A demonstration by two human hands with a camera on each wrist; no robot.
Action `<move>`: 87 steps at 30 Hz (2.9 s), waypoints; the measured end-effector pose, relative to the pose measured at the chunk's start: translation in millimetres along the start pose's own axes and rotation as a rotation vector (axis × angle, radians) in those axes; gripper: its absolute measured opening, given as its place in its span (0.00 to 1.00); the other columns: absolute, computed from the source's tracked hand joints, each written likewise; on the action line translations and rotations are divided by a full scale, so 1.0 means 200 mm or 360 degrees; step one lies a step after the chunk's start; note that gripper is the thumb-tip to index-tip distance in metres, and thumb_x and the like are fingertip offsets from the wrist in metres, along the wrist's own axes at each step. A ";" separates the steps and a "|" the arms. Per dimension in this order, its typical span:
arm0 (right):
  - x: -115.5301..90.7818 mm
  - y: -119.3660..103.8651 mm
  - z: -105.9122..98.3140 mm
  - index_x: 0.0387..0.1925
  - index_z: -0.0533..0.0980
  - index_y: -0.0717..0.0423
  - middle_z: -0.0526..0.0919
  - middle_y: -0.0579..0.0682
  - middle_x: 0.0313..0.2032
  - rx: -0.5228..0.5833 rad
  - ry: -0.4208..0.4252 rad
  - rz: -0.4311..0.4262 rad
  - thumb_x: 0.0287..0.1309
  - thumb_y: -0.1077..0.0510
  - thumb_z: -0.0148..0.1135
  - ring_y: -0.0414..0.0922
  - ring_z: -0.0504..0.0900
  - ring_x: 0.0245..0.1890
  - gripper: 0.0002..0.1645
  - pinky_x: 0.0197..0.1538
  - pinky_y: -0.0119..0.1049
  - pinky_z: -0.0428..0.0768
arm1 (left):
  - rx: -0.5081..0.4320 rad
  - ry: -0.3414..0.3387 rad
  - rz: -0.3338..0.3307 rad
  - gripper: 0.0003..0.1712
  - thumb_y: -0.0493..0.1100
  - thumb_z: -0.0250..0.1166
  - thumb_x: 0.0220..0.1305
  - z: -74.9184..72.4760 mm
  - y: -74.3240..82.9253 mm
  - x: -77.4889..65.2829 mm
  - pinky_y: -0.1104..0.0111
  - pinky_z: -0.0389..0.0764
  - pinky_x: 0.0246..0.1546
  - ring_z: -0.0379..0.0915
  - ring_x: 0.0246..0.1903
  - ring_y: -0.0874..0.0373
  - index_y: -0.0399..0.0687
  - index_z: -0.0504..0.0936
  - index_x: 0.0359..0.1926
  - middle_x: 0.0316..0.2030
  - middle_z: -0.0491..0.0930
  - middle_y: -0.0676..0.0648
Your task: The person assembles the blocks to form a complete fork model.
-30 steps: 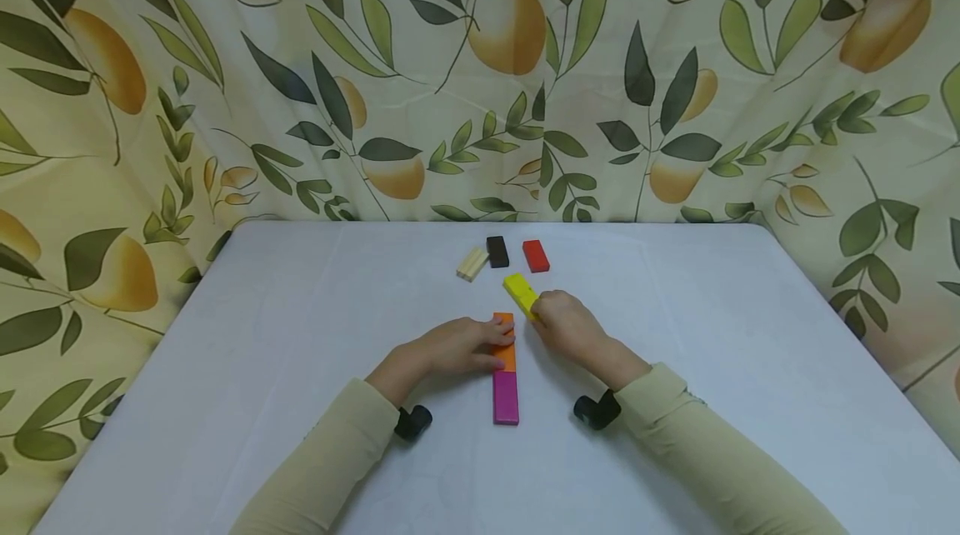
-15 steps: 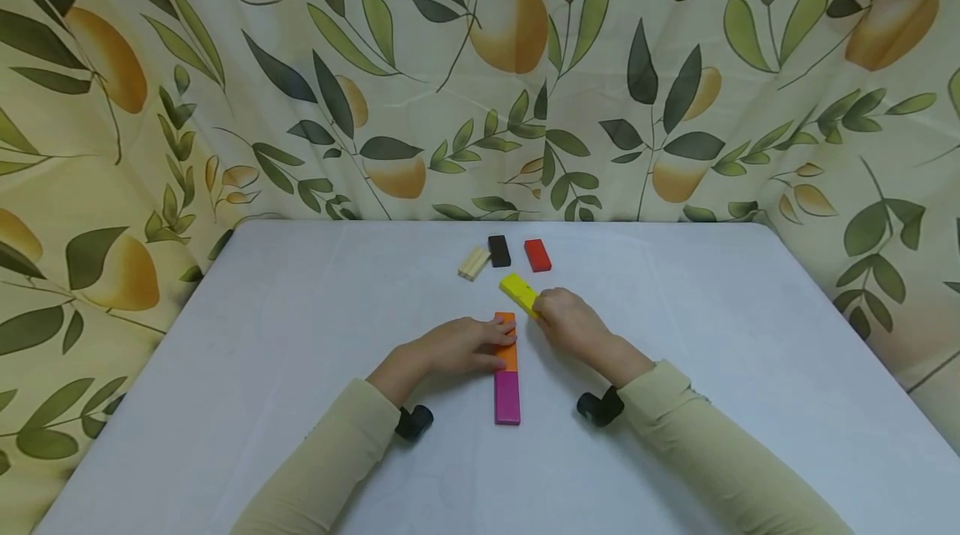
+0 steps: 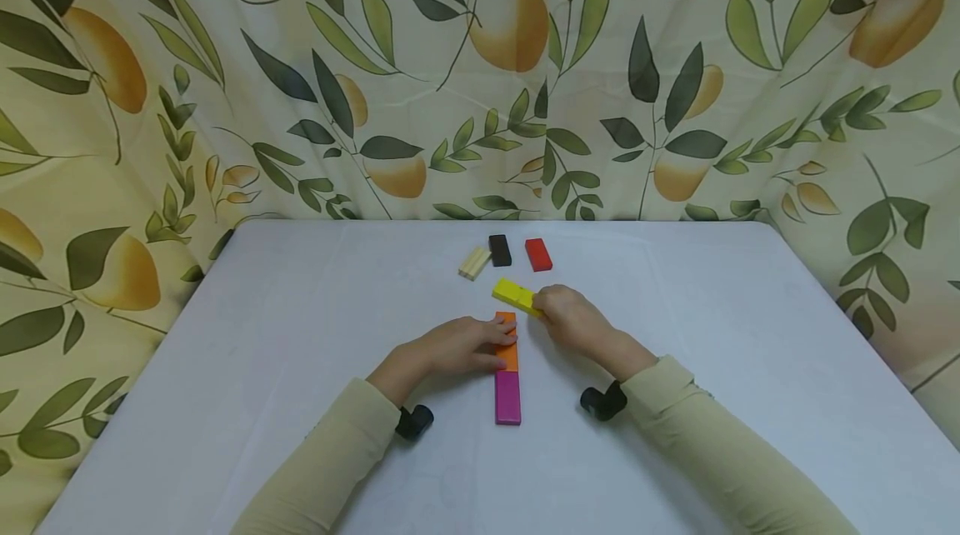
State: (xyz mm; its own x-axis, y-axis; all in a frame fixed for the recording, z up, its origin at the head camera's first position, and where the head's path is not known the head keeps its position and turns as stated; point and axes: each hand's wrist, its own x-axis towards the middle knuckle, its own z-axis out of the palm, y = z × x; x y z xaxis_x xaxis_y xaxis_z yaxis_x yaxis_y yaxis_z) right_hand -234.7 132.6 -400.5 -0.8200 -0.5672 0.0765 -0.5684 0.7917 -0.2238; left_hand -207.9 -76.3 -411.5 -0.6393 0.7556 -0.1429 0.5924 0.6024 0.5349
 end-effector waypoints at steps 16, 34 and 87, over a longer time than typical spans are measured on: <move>0.04 0.04 0.00 0.42 0.80 0.64 0.82 0.57 0.43 0.0007 -0.0035 -0.0080 0.49 0.70 0.64 0.53 0.78 0.47 0.15 0.50 0.44 0.75 | -0.0037 -0.0010 0.0015 0.30 0.51 0.59 0.63 0.00 0.00 0.00 0.69 0.57 0.61 0.48 0.65 0.65 0.49 0.67 0.64 0.64 0.62 0.55; 0.09 0.02 -0.01 0.42 0.81 0.64 0.82 0.56 0.42 -0.0002 -0.0061 -0.0141 0.49 0.70 0.65 0.52 0.78 0.47 0.15 0.50 0.42 0.75 | -0.0016 -0.0022 0.0004 0.29 0.50 0.59 0.63 -0.01 0.00 0.00 0.70 0.55 0.62 0.48 0.65 0.64 0.48 0.67 0.64 0.63 0.63 0.55; 0.05 -0.01 0.00 0.41 0.81 0.65 0.82 0.56 0.42 0.0114 -0.0074 -0.0245 0.49 0.72 0.64 0.52 0.78 0.47 0.14 0.49 0.41 0.75 | 0.0013 -0.0025 -0.0017 0.29 0.51 0.59 0.63 -0.01 0.01 0.00 0.70 0.59 0.60 0.48 0.65 0.64 0.49 0.67 0.64 0.63 0.64 0.56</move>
State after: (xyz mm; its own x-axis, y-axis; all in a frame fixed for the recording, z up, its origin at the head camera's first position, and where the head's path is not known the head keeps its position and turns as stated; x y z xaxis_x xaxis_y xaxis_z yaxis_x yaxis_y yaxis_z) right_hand -242.3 124.6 -399.4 -0.7186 -0.6918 0.0708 -0.6797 0.6771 -0.2819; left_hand -206.9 -74.6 -409.2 -0.6376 0.7532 -0.1616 0.5899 0.6123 0.5265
